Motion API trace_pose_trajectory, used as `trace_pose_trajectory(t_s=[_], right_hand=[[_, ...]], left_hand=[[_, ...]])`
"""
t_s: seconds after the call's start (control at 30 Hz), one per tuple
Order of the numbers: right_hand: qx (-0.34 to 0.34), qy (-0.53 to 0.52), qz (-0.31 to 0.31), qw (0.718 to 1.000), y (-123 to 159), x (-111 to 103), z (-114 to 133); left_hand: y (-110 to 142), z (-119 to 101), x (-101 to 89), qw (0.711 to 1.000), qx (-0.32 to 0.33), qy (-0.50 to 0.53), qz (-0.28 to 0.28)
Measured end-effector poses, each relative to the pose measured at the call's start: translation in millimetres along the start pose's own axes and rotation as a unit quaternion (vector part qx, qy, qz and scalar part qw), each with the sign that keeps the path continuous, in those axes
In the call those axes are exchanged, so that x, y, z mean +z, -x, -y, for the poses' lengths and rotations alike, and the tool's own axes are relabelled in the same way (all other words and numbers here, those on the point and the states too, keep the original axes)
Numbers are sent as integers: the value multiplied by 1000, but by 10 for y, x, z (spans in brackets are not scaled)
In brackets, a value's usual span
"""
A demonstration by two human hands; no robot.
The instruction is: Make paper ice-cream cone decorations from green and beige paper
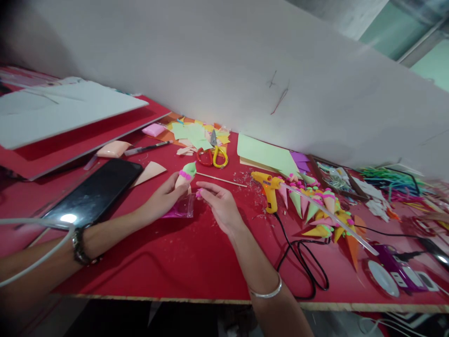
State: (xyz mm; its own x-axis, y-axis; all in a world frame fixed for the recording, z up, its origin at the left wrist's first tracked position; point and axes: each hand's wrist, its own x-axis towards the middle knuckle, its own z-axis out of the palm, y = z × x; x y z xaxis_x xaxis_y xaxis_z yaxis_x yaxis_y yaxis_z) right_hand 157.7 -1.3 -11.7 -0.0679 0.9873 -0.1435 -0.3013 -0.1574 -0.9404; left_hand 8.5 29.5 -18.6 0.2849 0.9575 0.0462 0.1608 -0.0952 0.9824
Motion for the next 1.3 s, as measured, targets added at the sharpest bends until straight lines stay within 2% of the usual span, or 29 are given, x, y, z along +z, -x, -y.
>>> trace_pose_trajectory(t_s=[0.13, 0.23, 0.43, 0.57, 0.87, 1.1, 1.3], right_hand=[[-13, -30, -20, 999, -21, -26, -15], [-5, -16, -36, 999, -23, -33, -6], [-10, -34, -7, 999, -9, 0, 6], [-24, -53, -10, 998, -11, 8, -6], [-2, -46, 6, 999, -7, 17, -10], [-18, -47, 56, 997, 7, -9, -18], [4, -26, 36, 999, 5, -15, -30]], left_hand=[[1, -1, -1, 1000, 5, 1, -1], [-3, 6, -1, 1000, 4, 1, 7], [-2, 1, -6, 1000, -1, -14, 4], [-4, 9, -10, 1000, -5, -16, 15], [2, -14, -12, 1000, -12, -2, 9], [7, -52, -16, 1000, -30, -3, 7], [8, -69, -18, 998, -42, 37, 3]])
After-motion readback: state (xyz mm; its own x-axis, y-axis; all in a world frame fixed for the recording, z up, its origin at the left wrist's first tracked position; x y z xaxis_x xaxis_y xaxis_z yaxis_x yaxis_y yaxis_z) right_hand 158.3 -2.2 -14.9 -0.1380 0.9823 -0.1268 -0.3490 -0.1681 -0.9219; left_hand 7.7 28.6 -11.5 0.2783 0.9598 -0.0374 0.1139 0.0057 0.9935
